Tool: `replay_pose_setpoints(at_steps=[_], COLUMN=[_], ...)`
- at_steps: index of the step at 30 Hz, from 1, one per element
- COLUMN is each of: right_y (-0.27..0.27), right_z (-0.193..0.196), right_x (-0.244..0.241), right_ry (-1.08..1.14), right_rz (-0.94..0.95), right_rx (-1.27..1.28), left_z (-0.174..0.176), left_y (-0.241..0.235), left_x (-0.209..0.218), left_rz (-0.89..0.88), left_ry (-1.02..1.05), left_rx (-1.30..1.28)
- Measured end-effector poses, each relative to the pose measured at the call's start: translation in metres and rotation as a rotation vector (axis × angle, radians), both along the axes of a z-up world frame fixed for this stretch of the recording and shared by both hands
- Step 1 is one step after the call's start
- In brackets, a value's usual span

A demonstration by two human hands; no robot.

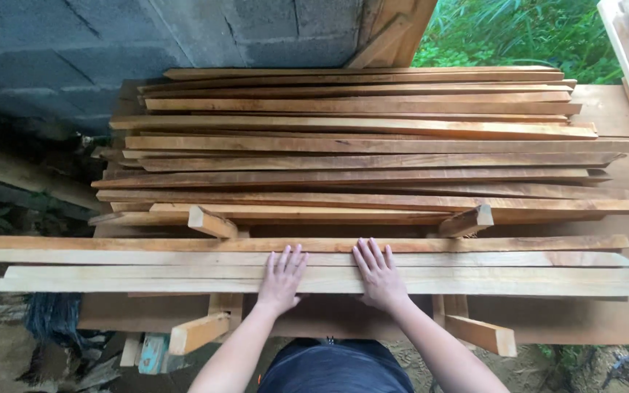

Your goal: The person aligns several thin wooden planks on a wooden workbench. They then use a black strap to tie the planks together, wrapping the strap around the stack and securing it with a knot.

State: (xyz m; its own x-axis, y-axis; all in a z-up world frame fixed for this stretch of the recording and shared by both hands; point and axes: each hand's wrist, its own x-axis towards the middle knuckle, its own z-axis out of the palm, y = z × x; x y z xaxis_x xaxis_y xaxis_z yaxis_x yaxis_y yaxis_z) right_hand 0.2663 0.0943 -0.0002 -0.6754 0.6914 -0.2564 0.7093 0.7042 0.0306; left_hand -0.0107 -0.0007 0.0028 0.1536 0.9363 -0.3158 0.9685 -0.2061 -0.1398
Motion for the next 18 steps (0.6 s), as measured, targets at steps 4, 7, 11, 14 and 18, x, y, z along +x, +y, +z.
replay_pose_setpoints(at_steps=[4, 7, 11, 14, 18], right_y=[-0.007, -0.007, -0.005, -0.008, 0.003], right_z=[-0.024, -0.035, -0.038, -0.036, -0.019], right_x=[0.006, 0.004, 0.003, 0.005, -0.007], right_ry=[0.047, 0.102, 0.175, 0.199, 0.371], right_rz=[0.015, 0.019, -0.024, -0.081, -0.284], right_rx=[0.091, 0.191, 0.218, 0.144, -0.001], left_z=[-0.007, -0.007, -0.012, -0.01, -0.015], left_y=[-0.008, -0.005, -0.003, -0.007, -0.002], left_x=[0.0, -0.002, -0.002, 0.001, 0.002], left_rz=[-0.031, -0.034, -0.07, -0.052, 0.05], left_ry=[-0.041, -0.075, -0.068, -0.081, -0.118], left_rx=[0.002, 0.042, 0.023, 0.014, 0.049])
